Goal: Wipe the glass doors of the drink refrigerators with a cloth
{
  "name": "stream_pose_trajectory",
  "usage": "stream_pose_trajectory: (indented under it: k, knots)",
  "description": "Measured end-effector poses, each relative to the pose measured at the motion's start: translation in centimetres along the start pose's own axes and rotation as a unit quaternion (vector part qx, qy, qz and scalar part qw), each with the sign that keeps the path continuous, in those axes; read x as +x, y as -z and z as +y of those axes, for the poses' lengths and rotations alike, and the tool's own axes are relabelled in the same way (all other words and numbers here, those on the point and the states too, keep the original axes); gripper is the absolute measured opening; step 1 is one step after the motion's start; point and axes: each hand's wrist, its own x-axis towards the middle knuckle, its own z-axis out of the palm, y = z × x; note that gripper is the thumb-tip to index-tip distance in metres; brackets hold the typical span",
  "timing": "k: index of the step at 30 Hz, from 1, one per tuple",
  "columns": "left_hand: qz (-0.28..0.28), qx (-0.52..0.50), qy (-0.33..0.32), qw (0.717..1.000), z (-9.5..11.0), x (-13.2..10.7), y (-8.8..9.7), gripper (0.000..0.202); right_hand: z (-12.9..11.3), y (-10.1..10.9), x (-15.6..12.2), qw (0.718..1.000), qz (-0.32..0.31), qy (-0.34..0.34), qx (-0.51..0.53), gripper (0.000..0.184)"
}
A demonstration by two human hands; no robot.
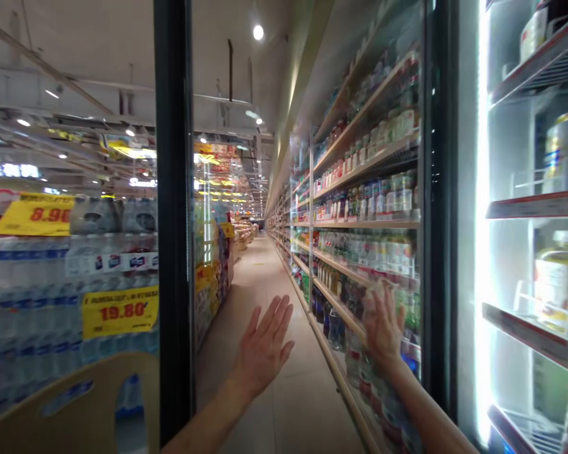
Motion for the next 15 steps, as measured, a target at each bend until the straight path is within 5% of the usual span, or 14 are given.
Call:
stream_pose_trajectory:
  k: [3, 9, 15]
  knots:
    - [-0.002, -0.009, 0.008, 1.000, 0.1, -0.6, 0.0, 0.054, 0.4, 0.3, -1.3, 0.992, 0.031, -0.116, -0.028, 0.055]
    - [-0.004, -0.024, 0.012, 1.000, 0.3, -2.0, 0.0, 0.051, -3.4, 1.1, -5.1, 0.981, -0.099, 0.168, 0.023, 0.053]
    - [-0.021, -0.007, -0.010, 1.000, 0.3, -4.4, 0.3, 0.046, -1.2, 1.2, -7.6, 0.998, -0.011, -0.021, -0.051, 0.058]
